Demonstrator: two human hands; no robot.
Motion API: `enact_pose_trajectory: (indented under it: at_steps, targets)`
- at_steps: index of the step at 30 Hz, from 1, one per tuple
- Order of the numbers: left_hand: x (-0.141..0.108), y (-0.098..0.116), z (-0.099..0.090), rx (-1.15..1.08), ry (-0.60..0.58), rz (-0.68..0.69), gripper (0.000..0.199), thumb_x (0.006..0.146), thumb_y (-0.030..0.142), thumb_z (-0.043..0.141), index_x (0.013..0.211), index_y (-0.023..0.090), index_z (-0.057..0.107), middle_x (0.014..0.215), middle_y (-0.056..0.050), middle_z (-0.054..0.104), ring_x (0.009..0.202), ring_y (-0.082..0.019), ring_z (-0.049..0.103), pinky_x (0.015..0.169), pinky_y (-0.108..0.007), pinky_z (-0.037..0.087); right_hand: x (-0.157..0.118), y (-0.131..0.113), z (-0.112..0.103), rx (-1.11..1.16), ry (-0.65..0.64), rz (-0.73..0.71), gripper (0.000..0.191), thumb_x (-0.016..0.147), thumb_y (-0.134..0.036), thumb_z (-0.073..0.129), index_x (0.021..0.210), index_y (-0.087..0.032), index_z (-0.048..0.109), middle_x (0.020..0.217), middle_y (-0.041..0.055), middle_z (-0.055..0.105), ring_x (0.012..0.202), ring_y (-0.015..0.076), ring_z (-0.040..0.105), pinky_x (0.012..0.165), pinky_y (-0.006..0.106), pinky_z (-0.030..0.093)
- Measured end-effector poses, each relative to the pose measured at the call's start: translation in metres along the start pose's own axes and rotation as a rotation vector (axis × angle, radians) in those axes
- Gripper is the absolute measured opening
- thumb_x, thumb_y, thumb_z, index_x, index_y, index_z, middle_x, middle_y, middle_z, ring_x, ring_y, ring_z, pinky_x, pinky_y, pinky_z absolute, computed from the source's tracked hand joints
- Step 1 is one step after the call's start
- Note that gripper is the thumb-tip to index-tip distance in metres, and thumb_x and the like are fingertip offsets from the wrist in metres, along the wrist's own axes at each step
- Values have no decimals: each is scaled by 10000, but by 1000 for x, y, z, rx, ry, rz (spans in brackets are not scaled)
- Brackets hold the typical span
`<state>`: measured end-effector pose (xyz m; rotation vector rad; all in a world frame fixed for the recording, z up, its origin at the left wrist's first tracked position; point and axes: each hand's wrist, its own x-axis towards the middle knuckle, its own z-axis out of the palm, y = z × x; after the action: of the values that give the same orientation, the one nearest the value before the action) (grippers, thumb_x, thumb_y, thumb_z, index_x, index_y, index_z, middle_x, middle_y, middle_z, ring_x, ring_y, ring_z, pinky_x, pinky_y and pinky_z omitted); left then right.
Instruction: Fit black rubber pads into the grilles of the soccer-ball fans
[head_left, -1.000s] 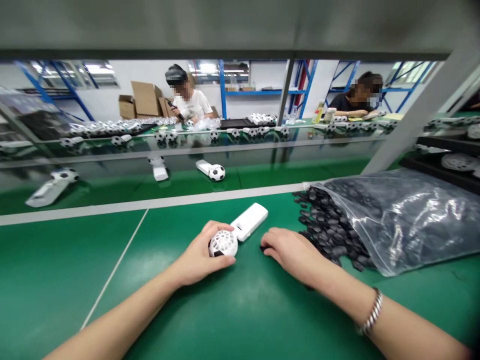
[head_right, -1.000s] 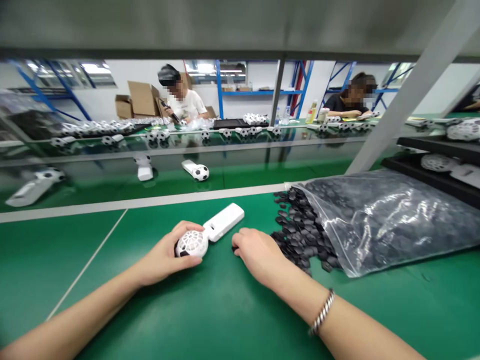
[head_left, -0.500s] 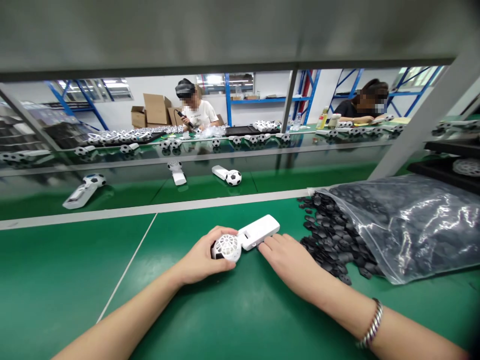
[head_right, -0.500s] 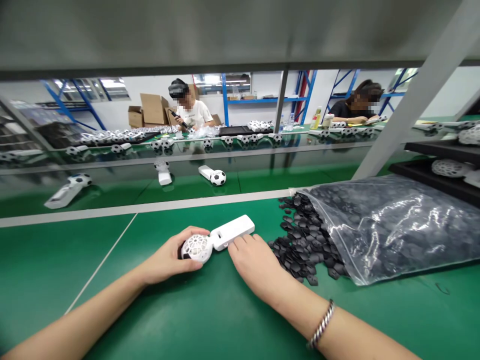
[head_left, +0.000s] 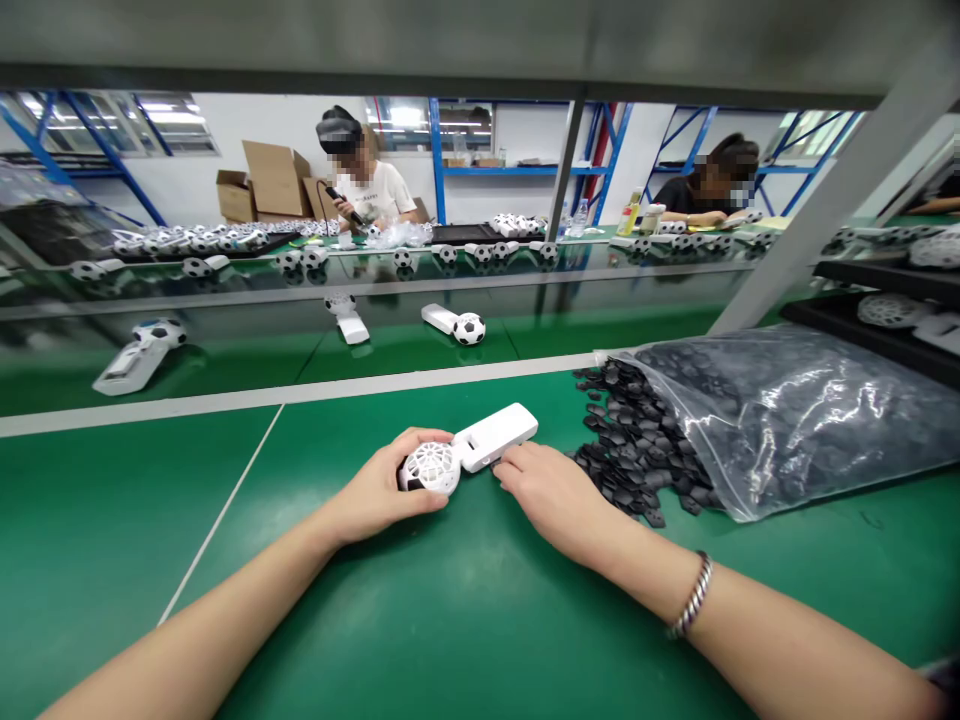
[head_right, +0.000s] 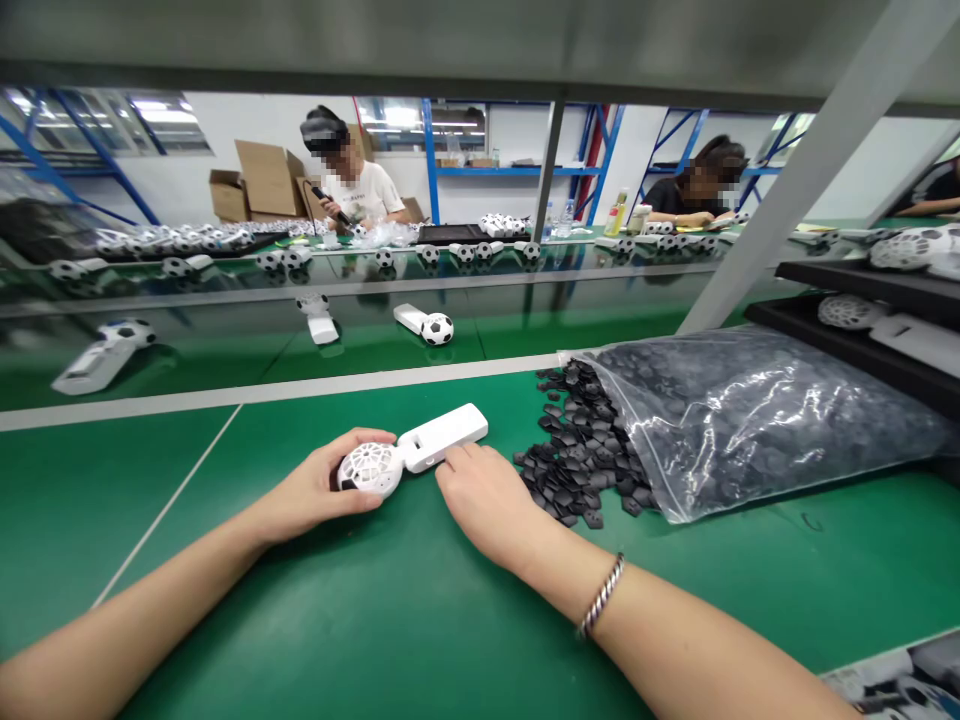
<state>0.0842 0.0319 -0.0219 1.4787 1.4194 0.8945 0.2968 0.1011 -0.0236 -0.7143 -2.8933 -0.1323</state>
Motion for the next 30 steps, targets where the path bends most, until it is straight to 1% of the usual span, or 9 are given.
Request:
enact_pose_trajectory:
  at_steps: [2,5,9,14,18,21,23,26,30]
  targets:
    - [0,-1,2,-111,53,-22,558,646,232,713,1153,238,480,984,-11,555,812,-146,510,695,-230,405,1,0,1,-5,31,-11,151,870,-128,450,860,-121,600,914,83,605,822,214,543,667,323,414]
    - [1,-1,5,-265,147,-35,545,630,218,730,1124,229,500,1043,-14,554,879,-147,514,747,-226,405,4,0,1,-41,7,-30,146,857,-94,445,824,-120,584,853,83,607,772,211,546,641,325,411]
    - [2,-2,6,-301,149,-47,562,612,201,745,1120,234,509,1025,-3,572,866,-134,521,752,-217,406,10,1,0,-35,-4,-25,162,860,-82,427,927,-121,570,902,95,610,804,216,556,642,322,424]
    - [2,-1,3,-308,170,-48,552,612,231,742,1113,222,510,1044,-14,573,887,-149,526,756,-231,420,8,4,2,45,-4,47,239,852,-51,387,1023,-89,550,950,134,590,882,229,538,745,354,448]
    - [0,0,0,-320,120,-40,562,620,224,736,1124,208,486,1033,-25,565,871,-148,528,762,-250,420,-1,2,-5,316,102,-13,323,859,-54,369,1140,-136,508,1019,110,559,930,193,526,777,321,462]
    - [-2,1,1,-280,29,-29,563,622,214,730,1123,205,473,978,-16,563,839,-147,522,743,-257,418,-5,-2,-10,565,232,-97,243,889,-112,391,1077,-176,530,1020,69,576,940,152,537,802,280,459]
    - [-4,2,3,-238,-43,-10,551,634,210,720,1123,206,468,948,-7,550,815,-141,510,716,-247,413,-5,-3,-11,677,292,-116,180,892,-146,425,1023,-188,542,984,41,609,925,132,556,819,262,454]
    - [-6,2,7,-187,-97,25,535,657,205,701,1134,215,458,944,1,527,801,-130,488,698,-232,404,-5,-4,-11,699,325,-121,135,877,-181,476,966,-200,577,965,37,622,912,135,564,817,269,450]
    - [-7,2,10,-124,-95,52,519,680,204,671,1146,222,443,953,0,512,801,-132,476,698,-232,402,-5,-7,-11,680,314,-120,114,849,-182,518,924,-188,603,893,43,629,851,146,561,761,277,451]
